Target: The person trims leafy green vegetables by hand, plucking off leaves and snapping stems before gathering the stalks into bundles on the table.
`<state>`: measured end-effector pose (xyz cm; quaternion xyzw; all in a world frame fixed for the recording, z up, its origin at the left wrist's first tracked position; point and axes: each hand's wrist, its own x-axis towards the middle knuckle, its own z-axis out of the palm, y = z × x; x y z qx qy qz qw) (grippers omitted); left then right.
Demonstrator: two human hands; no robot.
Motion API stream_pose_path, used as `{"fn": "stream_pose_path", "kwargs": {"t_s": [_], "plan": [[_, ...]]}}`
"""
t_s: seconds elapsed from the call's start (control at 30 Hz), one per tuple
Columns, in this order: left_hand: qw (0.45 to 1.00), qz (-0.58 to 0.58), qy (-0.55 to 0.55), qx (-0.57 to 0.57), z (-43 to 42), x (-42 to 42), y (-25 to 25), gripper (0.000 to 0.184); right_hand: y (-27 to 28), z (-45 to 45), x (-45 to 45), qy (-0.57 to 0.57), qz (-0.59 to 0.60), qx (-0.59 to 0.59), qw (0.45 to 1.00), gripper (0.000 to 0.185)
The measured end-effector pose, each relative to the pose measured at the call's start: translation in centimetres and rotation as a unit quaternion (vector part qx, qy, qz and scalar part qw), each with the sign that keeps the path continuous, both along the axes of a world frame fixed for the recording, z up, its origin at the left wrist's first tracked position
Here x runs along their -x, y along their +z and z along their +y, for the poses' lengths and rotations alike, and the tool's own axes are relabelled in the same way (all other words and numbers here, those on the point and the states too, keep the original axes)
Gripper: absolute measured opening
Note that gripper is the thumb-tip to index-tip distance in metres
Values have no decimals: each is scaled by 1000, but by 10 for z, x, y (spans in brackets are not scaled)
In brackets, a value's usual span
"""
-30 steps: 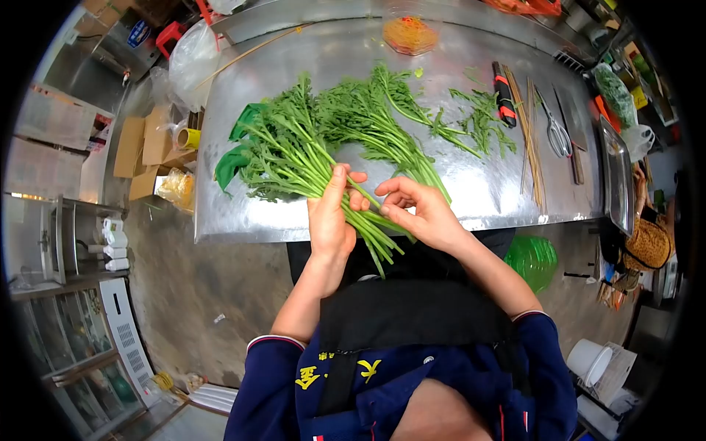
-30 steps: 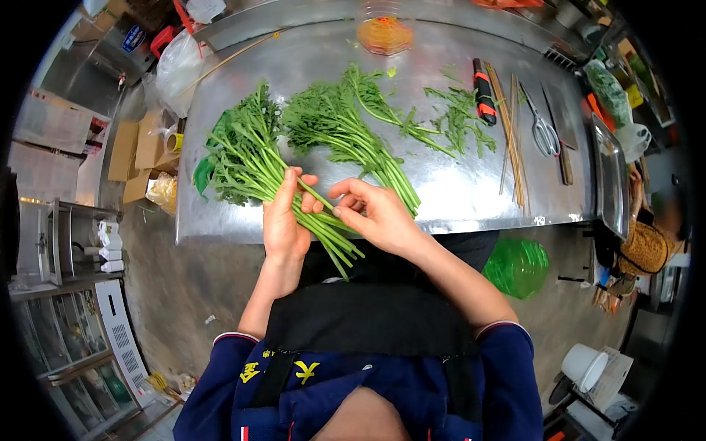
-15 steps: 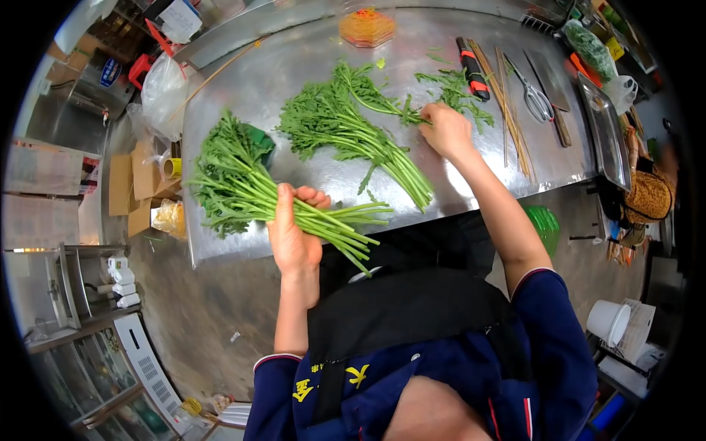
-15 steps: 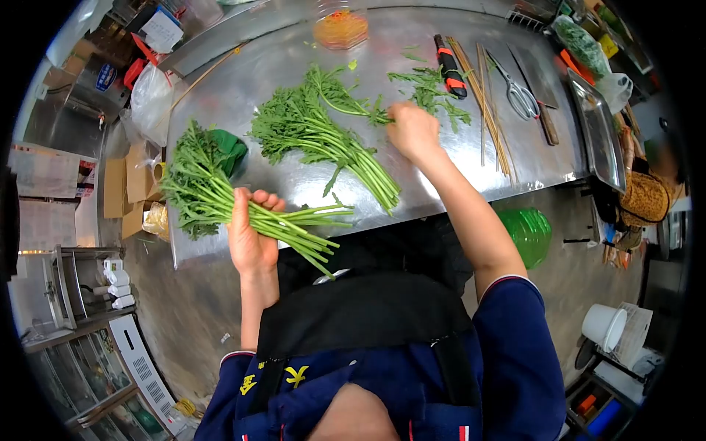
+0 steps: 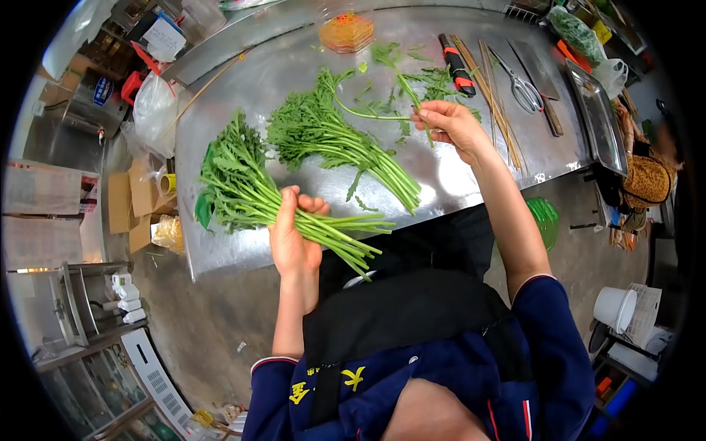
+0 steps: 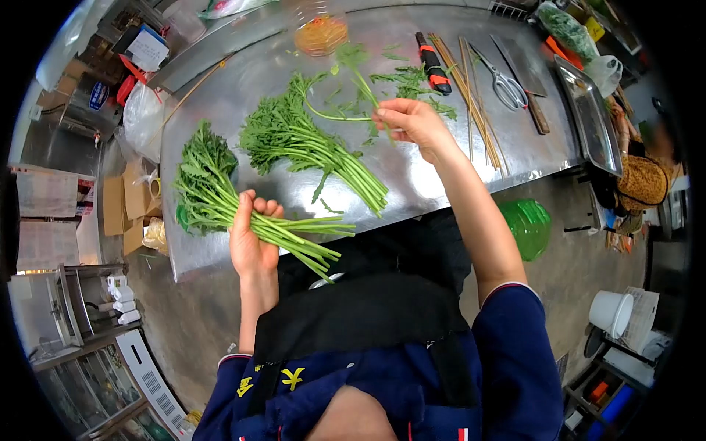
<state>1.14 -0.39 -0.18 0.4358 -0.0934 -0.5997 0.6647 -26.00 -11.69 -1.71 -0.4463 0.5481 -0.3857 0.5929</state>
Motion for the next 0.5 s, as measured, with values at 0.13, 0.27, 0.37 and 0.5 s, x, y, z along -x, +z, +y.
{"fn": "stream_pose_path", "kwargs": {"t_s": [0.13, 0.27, 0.37, 0.5], "plan": [[998, -1, -48, 42, 0, 2, -1, 16, 17, 24, -29, 55, -71, 38, 995, 21], [995, -6, -84, 57, 1, 9, 2, 20, 24, 53, -71, 110, -138, 72, 982, 22], [994, -20, -92, 60, 3, 14, 3, 21, 31, 66, -95, 138, -99, 114, 979, 18], [991, 7, -107, 75, 4, 21, 8, 20, 31, 74, -114, 112, -35, 194, 974, 15]]}}
